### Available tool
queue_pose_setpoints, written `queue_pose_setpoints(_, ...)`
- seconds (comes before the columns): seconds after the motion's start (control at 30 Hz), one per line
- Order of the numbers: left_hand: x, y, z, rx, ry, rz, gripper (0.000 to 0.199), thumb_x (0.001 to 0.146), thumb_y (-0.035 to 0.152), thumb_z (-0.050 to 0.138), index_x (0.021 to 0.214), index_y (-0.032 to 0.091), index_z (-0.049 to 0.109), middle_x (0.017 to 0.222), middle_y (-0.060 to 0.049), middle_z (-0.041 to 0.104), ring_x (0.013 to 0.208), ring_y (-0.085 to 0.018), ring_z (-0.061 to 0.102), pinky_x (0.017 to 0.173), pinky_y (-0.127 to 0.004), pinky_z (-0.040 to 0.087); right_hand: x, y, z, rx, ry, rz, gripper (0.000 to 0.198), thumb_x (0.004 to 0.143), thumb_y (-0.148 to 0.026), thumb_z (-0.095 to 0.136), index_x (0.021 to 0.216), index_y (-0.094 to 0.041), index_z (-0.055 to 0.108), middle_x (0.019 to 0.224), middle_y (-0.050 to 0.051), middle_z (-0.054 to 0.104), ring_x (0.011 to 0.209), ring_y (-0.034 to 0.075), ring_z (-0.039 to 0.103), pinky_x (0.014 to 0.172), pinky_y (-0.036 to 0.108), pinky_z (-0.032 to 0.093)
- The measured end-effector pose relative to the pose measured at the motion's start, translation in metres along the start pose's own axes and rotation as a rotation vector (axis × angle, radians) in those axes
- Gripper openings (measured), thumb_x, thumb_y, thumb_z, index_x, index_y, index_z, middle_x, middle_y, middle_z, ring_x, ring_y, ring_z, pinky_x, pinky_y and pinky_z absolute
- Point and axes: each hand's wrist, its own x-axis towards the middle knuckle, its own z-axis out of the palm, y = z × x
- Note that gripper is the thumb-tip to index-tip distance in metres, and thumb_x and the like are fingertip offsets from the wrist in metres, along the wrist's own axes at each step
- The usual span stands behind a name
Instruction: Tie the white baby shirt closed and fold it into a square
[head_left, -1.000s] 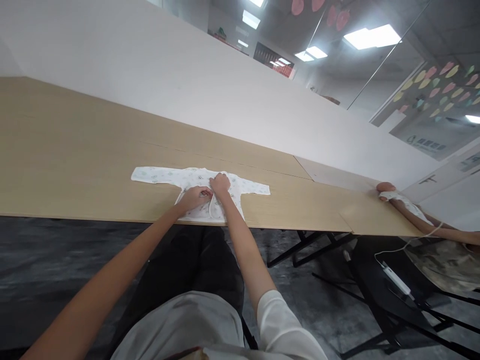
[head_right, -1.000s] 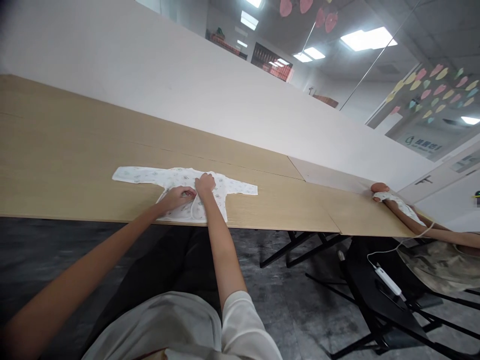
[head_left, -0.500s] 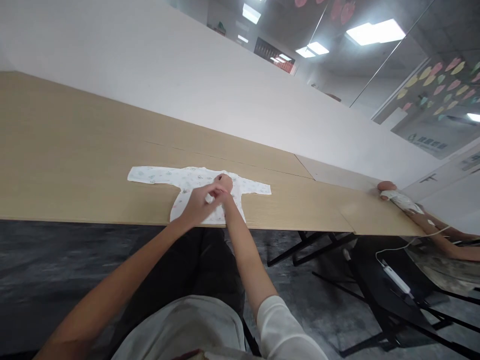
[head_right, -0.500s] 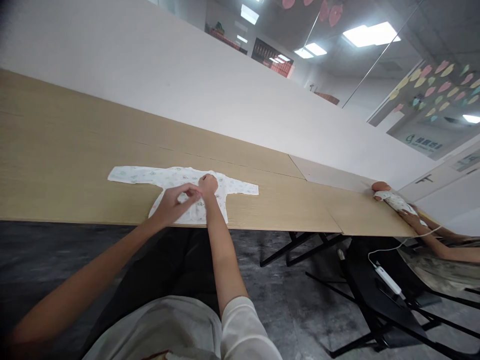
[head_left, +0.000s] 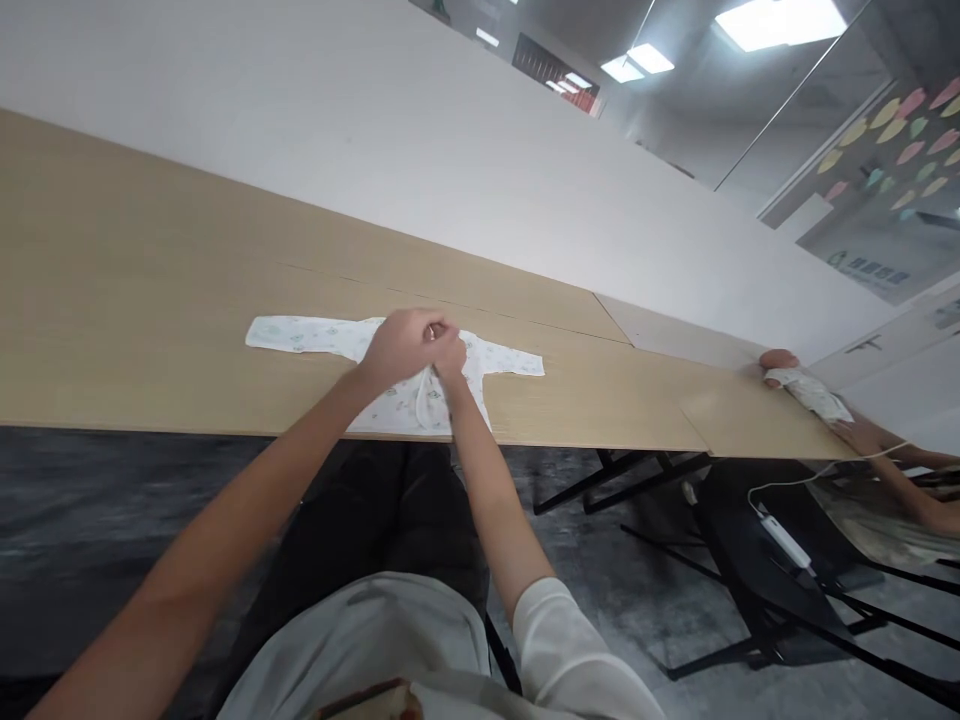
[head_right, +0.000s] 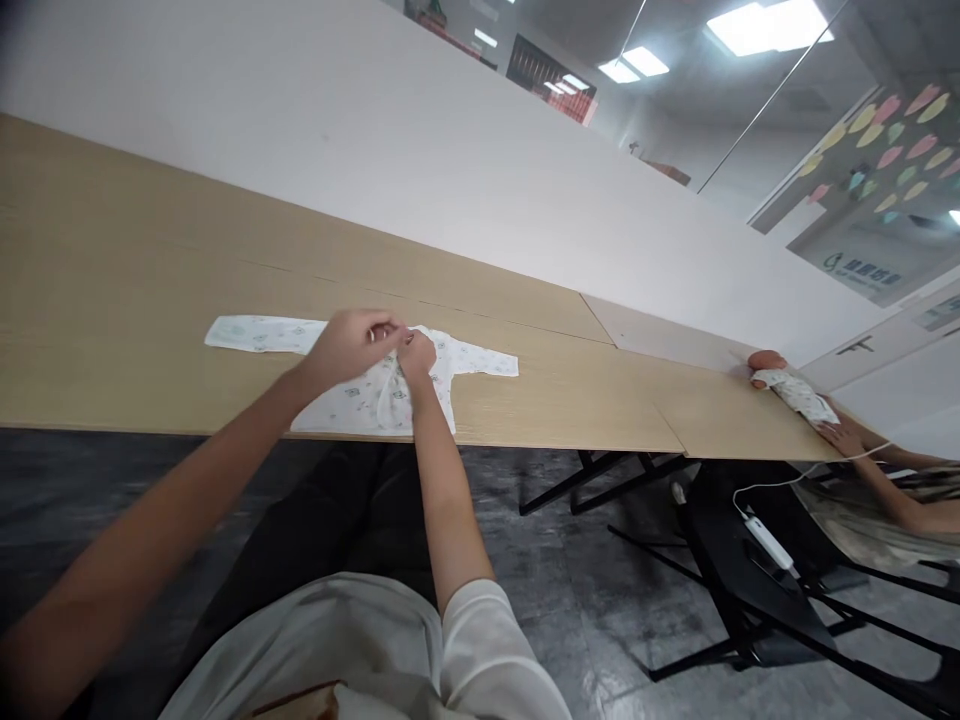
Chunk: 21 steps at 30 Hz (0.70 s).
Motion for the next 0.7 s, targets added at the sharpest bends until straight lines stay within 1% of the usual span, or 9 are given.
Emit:
queue_pose_setpoints(0.03, 0.021, -0.023, 0.017, 0.062, 0.009, -0.087, 0.034, 0.083, 0.038, 0.047, 0.085, 0.016, 0.072, 0.089, -0.009, 0.072, 0.085, -0.024, 0.065, 0.081, -0.035, 0.050, 0.000, 0.001, -0.001, 0.027, 0.015, 0.023, 0.032, 0.091, -0.018, 0.046, 0.115, -0.019, 0.066, 0.105, 0.006, 0.073, 0.098, 0.017, 0.066, 0.082, 0.022, 0.048)
queue_pose_setpoints(0.1, 0.047, -0.066, 0.051, 0.163, -0.009, -0.273, 0.032, 0.081, 0.031, 0.046, 0.085, 0.015, 0.073, 0.089, -0.013, 0.073, 0.091, -0.027, 0.065, 0.081, -0.034, 0.049, 0.000, 0.001, -0.004, 0.111, 0.036, 0.059, 0.034, 0.088, -0.014, 0.047, 0.114, -0.019, 0.067, 0.105, 0.004, 0.073, 0.098, 0.015, 0.066, 0.083, 0.020, 0.048)
queue_pose_setpoints(0.17, 0.055, -0.099, 0.077, 0.206, -0.072, -0.386, 0.031, 0.080, 0.029, 0.047, 0.083, 0.015, 0.075, 0.086, -0.015, 0.073, 0.089, -0.028, 0.066, 0.077, -0.033, 0.048, 0.000, 0.001, -0.006, 0.196, 0.036, 0.076, 0.035, 0.085, -0.012, 0.047, 0.113, -0.019, 0.068, 0.103, 0.003, 0.074, 0.095, 0.014, 0.067, 0.083, 0.018, 0.047)
queue_pose_setpoints(0.23, 0.051, -0.117, 0.093, 0.230, -0.022, -0.402, 0.035, 0.082, 0.029, 0.046, 0.092, 0.014, 0.076, 0.091, -0.017, 0.073, 0.089, -0.029, 0.066, 0.076, -0.033, 0.048, 0.000, 0.002, -0.006, 0.250, 0.026, 0.081, 0.035, 0.084, -0.011, 0.047, 0.112, -0.019, 0.068, 0.100, 0.002, 0.074, 0.091, 0.013, 0.067, 0.081, 0.018, 0.048)
queue_pose_setpoints(0.3, 0.045, -0.124, 0.101, 0.264, 0.017, -0.369, 0.040, 0.084, 0.030, 0.045, 0.106, 0.015, 0.075, 0.103, -0.018, 0.071, 0.092, -0.030, 0.066, 0.075, -0.035, 0.049, 0.001, 0.002, -0.005, 0.286, 0.027, 0.079, 0.035, 0.084, -0.011, 0.048, 0.110, -0.019, 0.069, 0.098, 0.002, 0.074, 0.089, 0.012, 0.067, 0.082, 0.018, 0.047)
queue_pose_setpoints(0.37, 0.042, -0.124, 0.103, 0.305, -0.006, -0.334, 0.042, 0.087, 0.032, 0.045, 0.113, 0.018, 0.074, 0.112, -0.017, 0.069, 0.096, -0.031, 0.065, 0.076, -0.036, 0.049, 0.003, 0.003, -0.001, 0.320, 0.042, 0.071, 0.034, 0.083, -0.010, 0.048, 0.108, -0.018, 0.070, 0.096, 0.002, 0.075, 0.087, 0.012, 0.067, 0.082, 0.018, 0.048)
queue_pose_setpoints(0.5, 0.044, -0.124, 0.103, 0.330, -0.082, -0.354, 0.039, 0.090, 0.036, 0.045, 0.111, 0.022, 0.075, 0.111, -0.014, 0.070, 0.098, -0.031, 0.066, 0.077, -0.036, 0.050, 0.006, 0.006, 0.005, 0.379, 0.068, 0.053, 0.032, 0.082, -0.009, 0.049, 0.105, -0.018, 0.070, 0.089, 0.002, 0.074, 0.084, 0.013, 0.067, 0.082, 0.020, 0.049)
queue_pose_setpoints(0.6, 0.046, -0.128, 0.103, 0.282, -0.050, -0.355, 0.037, 0.089, 0.034, 0.049, 0.115, 0.025, 0.074, 0.111, -0.010, 0.072, 0.102, -0.030, 0.066, 0.080, -0.034, 0.050, 0.007, 0.008, 0.008, 0.407, 0.087, 0.035, 0.029, 0.082, -0.009, 0.051, 0.102, -0.017, 0.070, 0.087, 0.002, 0.074, 0.082, 0.014, 0.067, 0.082, 0.021, 0.050)
queue_pose_setpoints(0.7, 0.044, -0.133, 0.104, 0.211, 0.016, -0.363, 0.035, 0.088, 0.032, 0.053, 0.114, 0.024, 0.075, 0.111, -0.008, 0.074, 0.103, -0.028, 0.066, 0.082, -0.033, 0.050, 0.007, 0.010, 0.009, 0.433, 0.094, 0.026, 0.029, 0.081, -0.009, 0.051, 0.100, -0.018, 0.071, 0.084, 0.001, 0.073, 0.079, 0.014, 0.066, 0.081, 0.022, 0.050)
